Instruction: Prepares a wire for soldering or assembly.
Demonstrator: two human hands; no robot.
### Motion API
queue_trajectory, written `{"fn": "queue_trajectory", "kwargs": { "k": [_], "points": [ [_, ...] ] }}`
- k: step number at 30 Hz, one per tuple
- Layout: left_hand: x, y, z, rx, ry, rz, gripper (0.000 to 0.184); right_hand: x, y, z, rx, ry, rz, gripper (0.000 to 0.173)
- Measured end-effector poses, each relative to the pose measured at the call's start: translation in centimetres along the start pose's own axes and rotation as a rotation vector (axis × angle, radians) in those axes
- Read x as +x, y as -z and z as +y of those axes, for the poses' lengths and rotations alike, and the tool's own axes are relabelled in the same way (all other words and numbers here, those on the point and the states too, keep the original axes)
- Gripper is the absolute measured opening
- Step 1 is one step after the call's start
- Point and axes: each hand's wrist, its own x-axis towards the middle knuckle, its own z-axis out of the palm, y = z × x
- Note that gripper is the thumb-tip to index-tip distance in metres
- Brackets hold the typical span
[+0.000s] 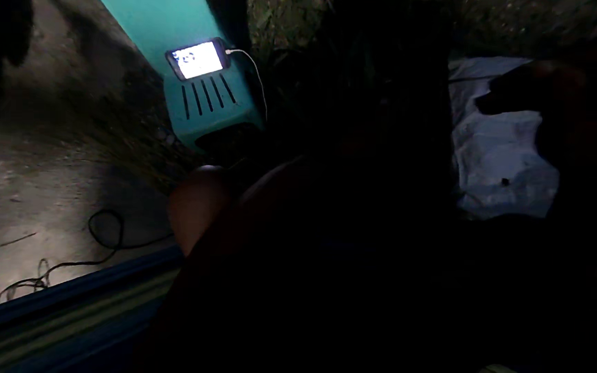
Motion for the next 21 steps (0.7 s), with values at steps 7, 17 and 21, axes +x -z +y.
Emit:
{"fn": "queue_trajectory", "kwargs": {
  "k": [7, 17, 21],
  "points": [
    [-0.8, 3.7, 3.8, -0.227, 0.368, -0.097, 0.062, 0.2, 2.0, 1.6, 0.118, -0.120, 0.034, 0.021],
    [-5.2, 6.0, 12.9, -0.133, -0.155, -0.170, 0.044, 0.2, -3.7, -3.9, -0.111, 0.012, -0.052, 0.024],
    [-5.8, 6.7, 12.6, -0.128, -0.104, -0.130, 0.043, 0.2, -4.5, -3.2, -0.048, 0.174, 0.012, 0.023]
  ]
}}
